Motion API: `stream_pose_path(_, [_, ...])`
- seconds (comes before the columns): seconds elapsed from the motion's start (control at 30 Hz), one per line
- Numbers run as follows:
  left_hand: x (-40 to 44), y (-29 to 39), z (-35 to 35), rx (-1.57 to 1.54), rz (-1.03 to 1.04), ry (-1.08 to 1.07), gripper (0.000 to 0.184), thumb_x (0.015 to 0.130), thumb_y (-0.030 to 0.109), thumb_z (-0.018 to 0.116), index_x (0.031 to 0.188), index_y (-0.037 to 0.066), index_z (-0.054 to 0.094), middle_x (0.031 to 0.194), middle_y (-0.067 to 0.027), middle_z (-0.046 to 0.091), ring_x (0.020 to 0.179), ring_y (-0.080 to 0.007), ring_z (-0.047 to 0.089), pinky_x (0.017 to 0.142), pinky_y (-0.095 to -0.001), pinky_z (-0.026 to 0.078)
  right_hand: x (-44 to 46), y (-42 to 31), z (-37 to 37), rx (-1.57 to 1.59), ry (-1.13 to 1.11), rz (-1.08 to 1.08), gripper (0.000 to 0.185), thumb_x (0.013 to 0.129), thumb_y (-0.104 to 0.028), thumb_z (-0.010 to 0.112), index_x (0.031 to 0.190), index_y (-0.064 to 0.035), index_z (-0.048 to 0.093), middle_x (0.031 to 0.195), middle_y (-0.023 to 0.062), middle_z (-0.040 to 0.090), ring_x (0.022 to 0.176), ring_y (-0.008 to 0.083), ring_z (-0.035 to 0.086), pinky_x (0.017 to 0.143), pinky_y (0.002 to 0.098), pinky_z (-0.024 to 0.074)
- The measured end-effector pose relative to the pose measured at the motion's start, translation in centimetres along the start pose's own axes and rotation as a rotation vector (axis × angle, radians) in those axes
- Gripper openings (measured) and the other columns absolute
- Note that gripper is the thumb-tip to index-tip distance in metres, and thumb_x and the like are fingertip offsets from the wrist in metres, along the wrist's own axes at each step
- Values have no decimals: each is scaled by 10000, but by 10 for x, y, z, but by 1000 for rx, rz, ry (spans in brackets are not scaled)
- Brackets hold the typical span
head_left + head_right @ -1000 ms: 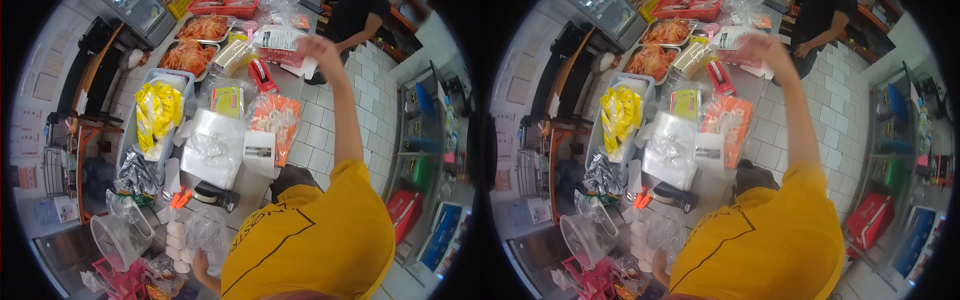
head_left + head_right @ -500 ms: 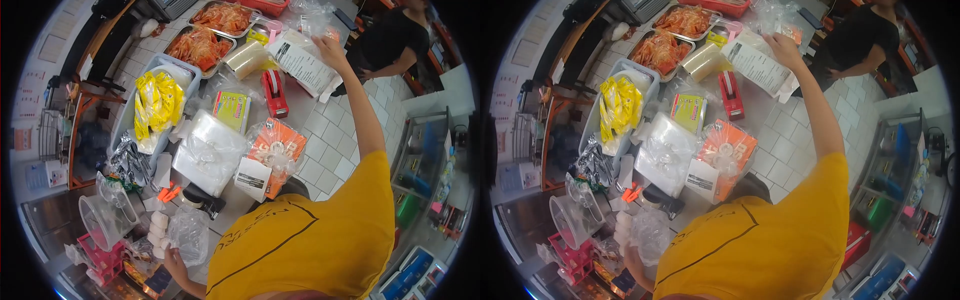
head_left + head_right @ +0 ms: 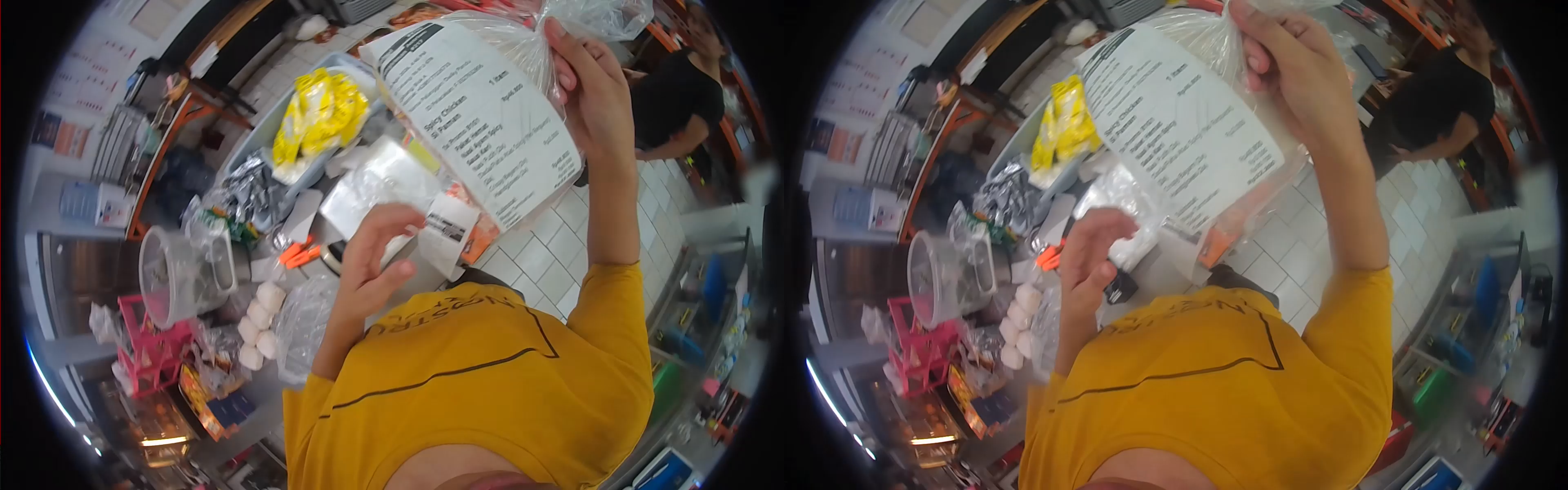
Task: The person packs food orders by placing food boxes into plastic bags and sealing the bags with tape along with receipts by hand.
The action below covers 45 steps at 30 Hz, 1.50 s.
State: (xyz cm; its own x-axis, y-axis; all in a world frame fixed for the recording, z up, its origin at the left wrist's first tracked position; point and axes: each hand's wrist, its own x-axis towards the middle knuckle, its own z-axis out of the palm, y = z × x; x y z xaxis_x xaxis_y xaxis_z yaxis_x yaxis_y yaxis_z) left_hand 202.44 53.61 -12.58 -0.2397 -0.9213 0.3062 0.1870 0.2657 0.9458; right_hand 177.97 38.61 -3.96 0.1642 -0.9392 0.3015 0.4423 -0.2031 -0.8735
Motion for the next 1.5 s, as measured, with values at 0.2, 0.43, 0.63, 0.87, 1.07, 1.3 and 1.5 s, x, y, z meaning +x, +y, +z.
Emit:
stream_pose_path(0.2, [-32, 34, 0, -78, 108, 82, 550, 752, 274, 674, 1188, 20, 456, 1142, -89, 407, 1049, -211, 443, 903, -348, 347, -46, 10, 94, 49, -45, 66, 354, 890, -225, 570, 578, -70, 505, 510, -19, 437, 442, 65, 420, 445, 200, 316])
stream_pose_path(0.43, [-82, 56, -19, -120, 118, 215, 564, 737, 201, 709, 1212, 56, 440, 1169, -91, 393, 1124, -216, 396, 903, -361, 361, -78, 14, 156, 59, -55, 64, 389, 908, -191, 539, 546, -52, 503, 483, 10, 422, 424, 93, 422, 440, 206, 331])
stream_pose_path(0.63, [-97, 58, -35, -63, 148, 234, 544, 734, 153, 706, 1207, 71, 450, 1174, -76, 393, 1107, -206, 416, 899, -354, 372, -84, 22, 173, 117, -70, 85, 333, 911, -190, 534, 619, -31, 532, 483, 15, 419, 409, 92, 409, 417, 202, 339])
stream_pose_path(0.87, [-106, 69, -45, 61, 133, 183, 484, 748, 129, 699, 1172, 76, 473, 1140, -68, 419, 1065, -184, 427, 874, -307, 395, -93, 22, 187, 92, -41, 42, 275, 908, -187, 539, 683, -29, 546, 485, 11, 417, 406, 81, 396, 399, 198, 325])
stream_pose_path(1.07, [-107, 71, -43, 68, 138, 199, 479, 760, 116, 690, 1181, 70, 465, 1149, -64, 420, 1074, -172, 427, 873, -301, 400, -96, 20, 190, 86, -13, 12, 270, 904, -192, 549, 691, -26, 552, 472, 12, 417, 370, 71, 347, 373, 187, 277])
stream_pose_path(1.3, [-112, 64, -38, -93, 37, 213, 668, 778, 86, 658, 1358, 43, 331, 1351, -64, 354, 1207, -166, 389, 921, -321, 371, -104, 20, 186, 88, -39, 8, 167, 902, -129, 536, 798, -7, 580, 495, -30, 383, 381, 14, 260, 354, 156, 173])
stream_pose_path(1.5, [-111, 62, -34, -40, 50, 219, 651, 785, 69, 635, 1359, 42, 330, 1350, -67, 364, 1198, -166, 397, 925, -323, 368, -104, 26, 177, 69, -57, 14, 167, 901, -132, 536, 796, -9, 578, 482, -26, 383, 359, 17, 243, 343, 164, 164])
